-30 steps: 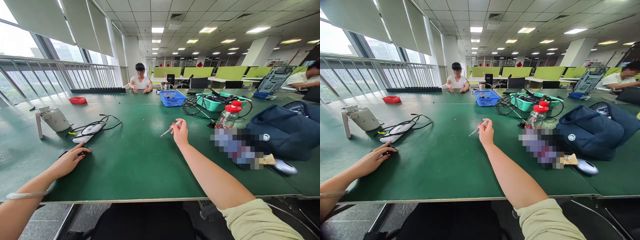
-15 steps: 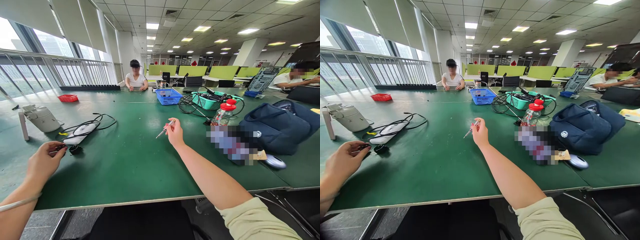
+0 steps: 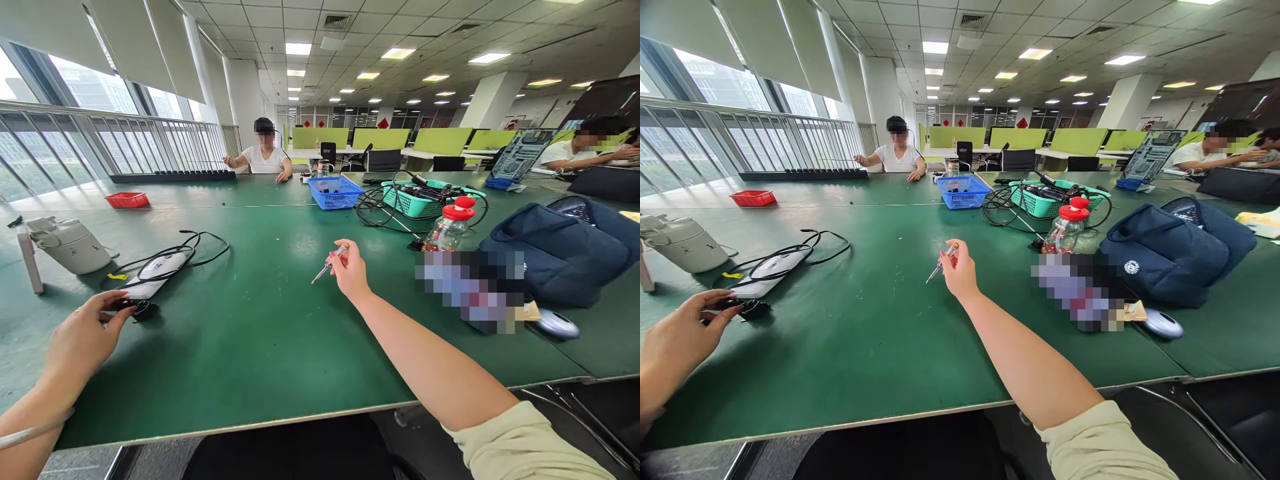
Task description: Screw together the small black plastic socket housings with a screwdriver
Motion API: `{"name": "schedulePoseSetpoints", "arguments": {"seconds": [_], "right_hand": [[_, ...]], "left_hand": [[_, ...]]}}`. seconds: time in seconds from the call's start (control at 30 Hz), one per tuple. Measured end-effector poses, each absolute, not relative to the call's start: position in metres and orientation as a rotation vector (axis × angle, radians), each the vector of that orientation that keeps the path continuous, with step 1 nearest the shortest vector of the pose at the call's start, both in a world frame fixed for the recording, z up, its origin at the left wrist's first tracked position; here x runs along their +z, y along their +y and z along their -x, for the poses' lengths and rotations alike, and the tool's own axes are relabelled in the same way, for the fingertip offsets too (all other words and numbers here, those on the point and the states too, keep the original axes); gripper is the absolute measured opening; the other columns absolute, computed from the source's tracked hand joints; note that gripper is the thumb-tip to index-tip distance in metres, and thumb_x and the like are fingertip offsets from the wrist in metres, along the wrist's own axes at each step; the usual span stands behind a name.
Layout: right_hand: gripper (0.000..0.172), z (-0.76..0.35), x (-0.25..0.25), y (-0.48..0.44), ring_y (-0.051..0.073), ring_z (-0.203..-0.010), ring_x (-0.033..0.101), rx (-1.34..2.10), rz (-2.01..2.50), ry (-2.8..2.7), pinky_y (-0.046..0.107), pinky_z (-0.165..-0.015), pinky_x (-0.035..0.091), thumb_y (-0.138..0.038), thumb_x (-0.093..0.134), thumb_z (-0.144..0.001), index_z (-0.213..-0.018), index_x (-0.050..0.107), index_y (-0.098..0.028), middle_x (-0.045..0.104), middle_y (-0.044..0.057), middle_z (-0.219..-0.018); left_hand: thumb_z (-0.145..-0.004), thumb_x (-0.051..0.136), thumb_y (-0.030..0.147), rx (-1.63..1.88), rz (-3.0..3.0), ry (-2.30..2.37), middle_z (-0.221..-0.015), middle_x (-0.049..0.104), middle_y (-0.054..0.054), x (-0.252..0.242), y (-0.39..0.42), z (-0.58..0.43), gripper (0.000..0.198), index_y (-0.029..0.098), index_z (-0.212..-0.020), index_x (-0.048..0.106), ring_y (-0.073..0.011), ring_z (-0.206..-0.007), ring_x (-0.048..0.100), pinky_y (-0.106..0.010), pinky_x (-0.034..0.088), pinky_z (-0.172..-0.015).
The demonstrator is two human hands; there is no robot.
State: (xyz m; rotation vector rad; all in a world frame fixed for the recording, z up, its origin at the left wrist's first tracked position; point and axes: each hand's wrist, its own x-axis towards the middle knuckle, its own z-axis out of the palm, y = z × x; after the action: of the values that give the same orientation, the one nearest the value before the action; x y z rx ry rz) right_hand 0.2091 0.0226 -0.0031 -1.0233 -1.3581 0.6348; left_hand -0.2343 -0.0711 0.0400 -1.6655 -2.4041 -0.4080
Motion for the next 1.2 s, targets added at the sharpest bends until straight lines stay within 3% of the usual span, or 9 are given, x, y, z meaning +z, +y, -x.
{"name": "schedulePoseSetpoints", "arguments": {"seconds": [0.1,0.3,0.53,0.67,0.8,0.97,1.2], "right_hand": [[0.029,-0.208,-0.003,0.022,0.012,-0.052,0.055,0.634,1.03,-1.365,0.03,-0.056,0.048,-0.041,0.055,-0.085,-0.107,0.048,-0.024,0.066,-0.002,-0.074],[0.03,-0.206,-0.002,0.022,0.012,-0.051,0.054,0.673,1.009,-1.362,0.029,-0.055,0.048,-0.041,0.056,-0.083,-0.107,0.048,-0.024,0.065,-0.003,-0.073],[0.03,-0.206,-0.002,0.021,0.013,-0.053,0.056,0.658,1.0,-1.384,0.03,-0.056,0.048,-0.041,0.057,-0.084,-0.107,0.048,-0.024,0.065,-0.003,-0.073],[0.029,-0.207,-0.003,0.021,0.013,-0.054,0.057,0.657,1.014,-1.399,0.031,-0.057,0.048,-0.04,0.055,-0.085,-0.108,0.048,-0.024,0.065,-0.002,-0.073],[0.029,-0.205,-0.003,0.021,0.013,-0.055,0.058,0.654,1.017,-1.434,0.03,-0.057,0.048,-0.04,0.055,-0.085,-0.109,0.048,-0.024,0.065,-0.002,-0.074],[0.03,-0.205,-0.004,0.02,0.013,-0.053,0.055,0.646,1.029,-1.48,0.031,-0.058,0.049,-0.04,0.054,-0.087,-0.111,0.047,-0.023,0.066,-0.002,-0.075],[0.031,-0.206,-0.007,0.022,0.016,-0.062,0.06,0.655,1.025,-1.511,0.032,-0.06,0.049,-0.038,0.053,-0.087,-0.114,0.046,-0.024,0.065,-0.001,-0.076]], "left_hand": [[-0.092,0.025,0.053,-0.408,1.689,-2.252,-0.114,0.065,-0.009,0.037,-0.07,0.23,0.048,0.023,-0.111,0.057,-0.0256,-0.104,0.06,-0.034,0.05,-0.081],[-0.093,0.024,0.046,-0.423,1.769,-2.165,-0.125,0.059,-0.004,0.028,-0.064,0.235,0.046,0.027,-0.114,0.06,-0.0208,-0.105,0.061,-0.032,0.051,-0.086],[-0.079,0.031,0.023,-0.247,1.965,-1.959,-0.129,0.062,-0.011,0.015,-0.049,0.251,0.052,0.014,-0.122,0.059,-0.024,-0.111,0.061,-0.035,0.038,-0.11],[-0.077,0.03,0.018,-0.162,1.992,-2.086,-0.139,0.053,-0.009,0.018,-0.053,0.246,0.06,0.015,-0.133,0.051,-0.024,-0.118,0.058,-0.034,0.041,-0.107],[-0.086,0.027,0.021,-0.204,1.916,-2.278,-0.137,0.054,-0.01,0.021,-0.058,0.242,0.056,0.023,-0.141,0.039,-0.0265,-0.115,0.06,-0.039,0.049,-0.095],[-0.091,0.026,0.027,-0.322,1.814,-2.296,-0.131,0.058,-0.015,0.015,-0.056,0.249,0.047,0.018,-0.131,0.049,-0.03,-0.111,0.061,-0.044,0.052,-0.089],[-0.09,0.023,0.02,-0.308,1.865,-2.171,-0.135,0.052,-0.013,0.005,-0.052,0.26,0.052,0.017,-0.135,0.05,-0.0268,-0.112,0.059,-0.041,0.049,-0.099]]}}
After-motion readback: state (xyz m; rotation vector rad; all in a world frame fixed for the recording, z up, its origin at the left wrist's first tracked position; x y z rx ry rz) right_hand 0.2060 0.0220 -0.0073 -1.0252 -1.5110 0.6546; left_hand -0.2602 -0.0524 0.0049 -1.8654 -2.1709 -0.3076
